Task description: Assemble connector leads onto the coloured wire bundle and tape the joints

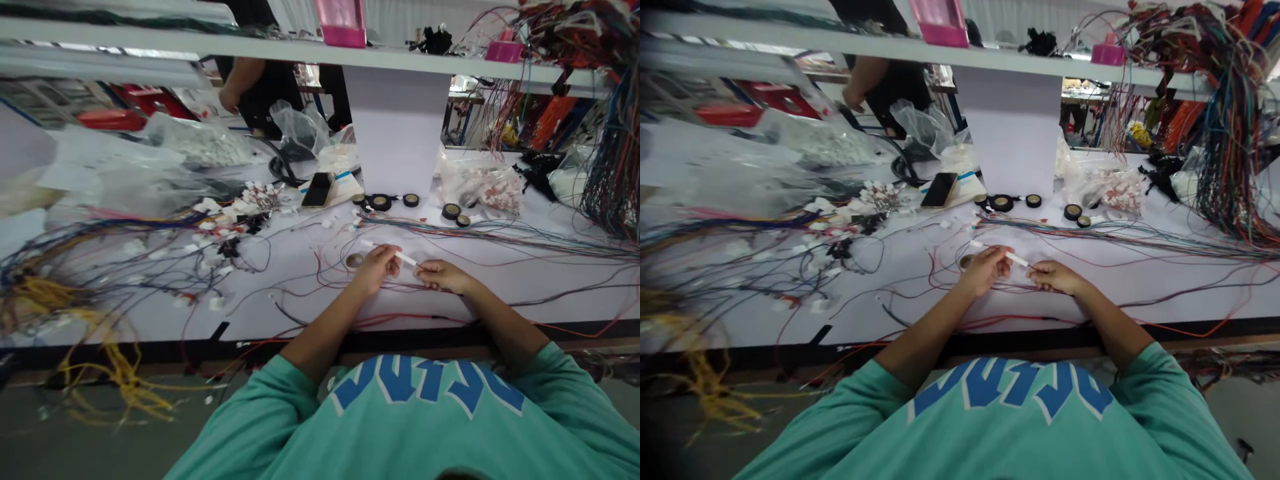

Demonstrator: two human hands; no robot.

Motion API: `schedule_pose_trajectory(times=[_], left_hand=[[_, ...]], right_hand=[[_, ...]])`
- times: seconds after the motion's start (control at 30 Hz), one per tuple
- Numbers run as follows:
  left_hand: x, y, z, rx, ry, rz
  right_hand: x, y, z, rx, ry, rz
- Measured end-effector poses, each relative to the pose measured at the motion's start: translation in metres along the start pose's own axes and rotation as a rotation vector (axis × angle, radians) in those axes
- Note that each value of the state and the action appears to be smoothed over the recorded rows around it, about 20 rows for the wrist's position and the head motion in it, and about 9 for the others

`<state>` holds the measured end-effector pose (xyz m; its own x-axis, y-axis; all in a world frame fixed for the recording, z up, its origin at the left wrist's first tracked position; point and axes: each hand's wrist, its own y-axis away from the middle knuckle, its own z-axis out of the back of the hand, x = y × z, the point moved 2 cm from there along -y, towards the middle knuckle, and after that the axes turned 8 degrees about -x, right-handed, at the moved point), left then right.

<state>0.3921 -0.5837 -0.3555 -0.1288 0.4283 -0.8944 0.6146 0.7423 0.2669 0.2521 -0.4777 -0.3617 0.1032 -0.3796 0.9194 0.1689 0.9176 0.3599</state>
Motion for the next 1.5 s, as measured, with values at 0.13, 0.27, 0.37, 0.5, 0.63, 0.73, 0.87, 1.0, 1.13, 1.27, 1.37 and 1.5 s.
schedule_pose_trajectory(times=[0.13, 0.27, 0.37, 0.5, 0.63, 0.73, 0.87, 1.0, 1.13, 1.27, 1.37, 1.5], left_hand=[[-0.003, -0.003, 0.002, 0.059, 0.105, 0.017], [-0.004, -0.003, 0.003, 0.083, 0.133, -0.010], [-0.006, -0.003, 0.004, 0.079, 0.158, -0.026], [-0.007, -0.003, 0.005, 0.073, 0.178, -0.013], [-0.007, -0.004, 0.009, 0.026, 0.154, -0.017], [-0.011, -0.003, 0.012, 0.008, 0.145, -0.008], [-0.017, 0.001, 0.012, 0.025, 0.146, 0.021], [-0.019, 0.002, 0.012, -0.027, 0.148, 0.023], [-0.019, 0.002, 0.011, -0.138, 0.171, 0.068], [-0.018, 0.003, 0.009, -0.214, 0.188, 0.181], [-0.021, 0.005, 0.011, -0.237, 0.095, 0.218], [-0.038, 0.011, 0.018, -0.234, -0.481, 0.180]], right_hand=[[0.004, 0.000, 0.008, -0.084, -0.134, 0.007], [0.007, 0.001, 0.011, -0.087, -0.180, 0.010], [0.006, 0.001, 0.012, -0.097, -0.188, 0.008], [0.003, 0.000, 0.010, -0.088, -0.170, -0.008], [0.010, 0.000, 0.018, -0.108, -0.098, 0.063], [0.026, 0.008, 0.039, -0.249, 0.013, 0.197], [0.050, 0.038, 0.074, -0.471, 0.156, 0.342], [0.060, 0.078, 0.086, -0.516, 0.366, 0.332], [0.044, 0.111, 0.085, -0.510, 0.586, 0.235], [0.012, 0.140, 0.083, -0.556, 0.696, 0.121], [-0.012, 0.158, 0.076, -0.513, 0.776, 0.083], [-0.034, 0.166, 0.060, -0.451, 0.953, 0.136]])
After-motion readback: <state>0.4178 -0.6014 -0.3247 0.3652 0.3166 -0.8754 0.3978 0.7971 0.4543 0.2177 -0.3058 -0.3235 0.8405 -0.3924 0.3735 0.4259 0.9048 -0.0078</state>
